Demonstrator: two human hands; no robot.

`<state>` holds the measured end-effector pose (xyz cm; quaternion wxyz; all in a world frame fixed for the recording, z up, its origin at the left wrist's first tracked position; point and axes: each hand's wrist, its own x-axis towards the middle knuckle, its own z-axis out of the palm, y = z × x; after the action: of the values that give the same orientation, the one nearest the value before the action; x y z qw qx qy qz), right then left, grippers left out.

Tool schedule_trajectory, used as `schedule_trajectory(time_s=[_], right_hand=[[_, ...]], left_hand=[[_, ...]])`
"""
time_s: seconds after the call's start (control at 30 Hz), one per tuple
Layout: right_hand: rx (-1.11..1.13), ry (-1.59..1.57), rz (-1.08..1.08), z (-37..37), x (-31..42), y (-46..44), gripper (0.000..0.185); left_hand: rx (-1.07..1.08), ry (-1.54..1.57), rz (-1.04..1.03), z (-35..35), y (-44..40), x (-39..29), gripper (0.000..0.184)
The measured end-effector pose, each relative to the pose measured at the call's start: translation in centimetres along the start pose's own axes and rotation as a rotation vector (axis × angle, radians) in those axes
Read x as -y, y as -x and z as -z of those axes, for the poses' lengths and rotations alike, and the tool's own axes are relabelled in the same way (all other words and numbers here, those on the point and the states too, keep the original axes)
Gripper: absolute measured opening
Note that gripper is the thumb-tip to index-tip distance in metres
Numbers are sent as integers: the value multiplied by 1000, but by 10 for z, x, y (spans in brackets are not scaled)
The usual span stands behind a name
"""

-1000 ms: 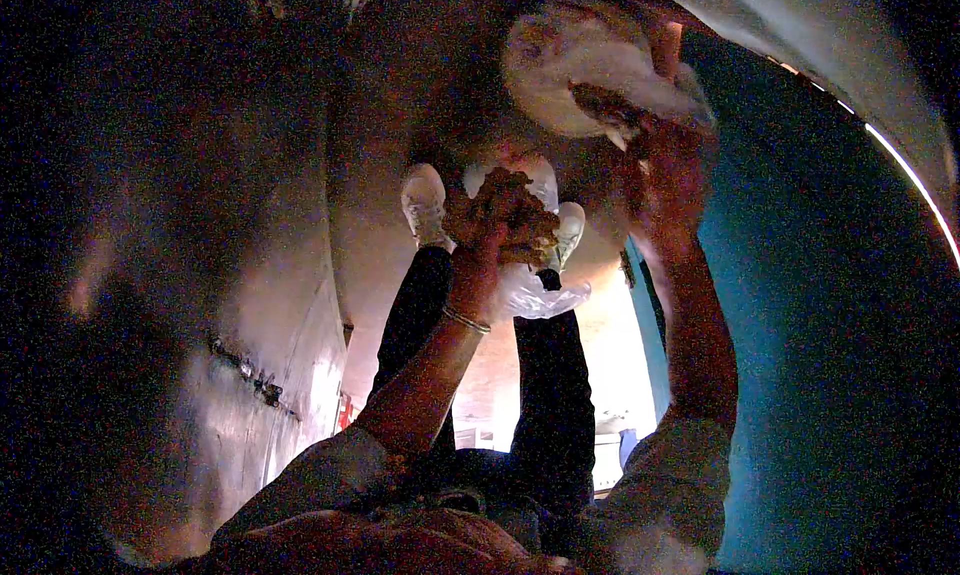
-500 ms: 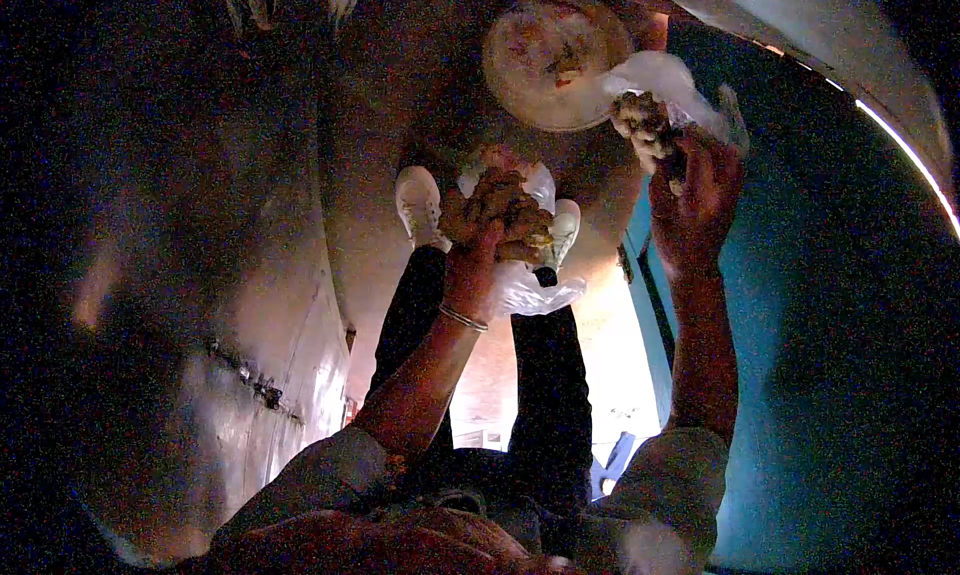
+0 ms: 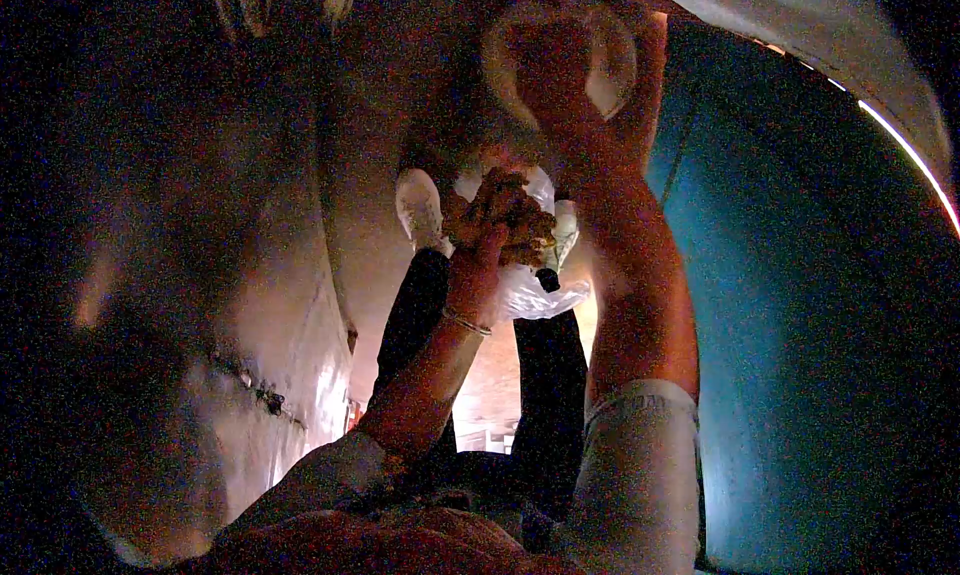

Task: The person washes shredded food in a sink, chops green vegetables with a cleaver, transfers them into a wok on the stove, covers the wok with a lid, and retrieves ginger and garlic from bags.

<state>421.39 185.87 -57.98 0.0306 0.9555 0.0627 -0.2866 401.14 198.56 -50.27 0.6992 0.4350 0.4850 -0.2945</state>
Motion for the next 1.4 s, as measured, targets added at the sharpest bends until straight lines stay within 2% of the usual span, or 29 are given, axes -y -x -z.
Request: schedule_trajectory(time_s=[0.07, 0.13, 0.2, 0.23, 0.3, 0.33, 0.4, 0.43, 0.5, 0.6, 0.67, 0.73, 0.8, 0.87, 0.93, 1.03, 1.1, 1.17, 1.27, 1.33, 1.4], right_hand=[[-309, -238, 118, -33, 7, 1, 15], [-457, -623, 194, -39, 14, 16, 18], [-556, -880, 98, -50, 9, 21, 23], [-582, -945, -34, -77, -8, 24, 25], [-532, -862, -188, -91, -30, 27, 31], [-464, -714, -206, -96, -41, 27, 34], [-280, -481, -141, -113, -61, 17, 39], [-160, -398, -56, -139, -69, -1, 40], [52, -282, -19, -133, -58, -11, 43], [338, -330, -188, -139, -54, -30, 43], [303, -307, -177, -142, -52, -31, 38], [196, -275, -106, -135, -48, -31, 35], [133, -282, -52, -128, -48, -29, 32], [180, -340, -49, -125, -51, -29, 31], [342, -241, -3, -115, -48, -33, 31], [274, -112, 74, -118, -62, -33, 31], [240, -131, 55, -124, -60, -31, 31], [202, -178, 21, -131, -54, -33, 31], [149, -225, -46, -144, -41, -39, 32], [104, -272, -50, -146, -40, -40, 32], [63, -387, 0, -147, -46, -38, 33]], left_hand=[[-14, -26, 7, 2, -3, 3, 44], [-28, -53, 11, 4, -3, 5, 44], [-27, -63, 3, 3, -4, 0, 44], [-26, -62, 2, 3, -6, -1, 44], [-38, -37, 36, 8, -8, 5, 45], [-46, -25, 56, 8, -6, 6, 45], [-58, -6, 104, -1, 3, -9, 46], [-59, -70, 101, -3, 4, -13, 46], [-69, -196, 97, -1, 5, -18, 46], [-53, -82, 86, 3, 1, -11, 46], [-17, -227, 14, 7, 3, -8, 45], [-27, -233, 19, 9, 2, -7, 45], [-77, -99, 110, 1, 6, -18, 46], [33, -498, -342, 17, -1, 5, 48], [24, -486, -256, 17, 0, 10, 49], [48, -442, -228, 13, 2, 7, 47], [125, -595, -191, 18, -2, 7, 45], [159, -551, -165, 20, -3, 4, 43], [85, -187, -93, 9, 3, -3, 43], [-3, -114, 42, 5, 3, -15, 44], [17, -458, -197, 11, 2, -13, 45]])
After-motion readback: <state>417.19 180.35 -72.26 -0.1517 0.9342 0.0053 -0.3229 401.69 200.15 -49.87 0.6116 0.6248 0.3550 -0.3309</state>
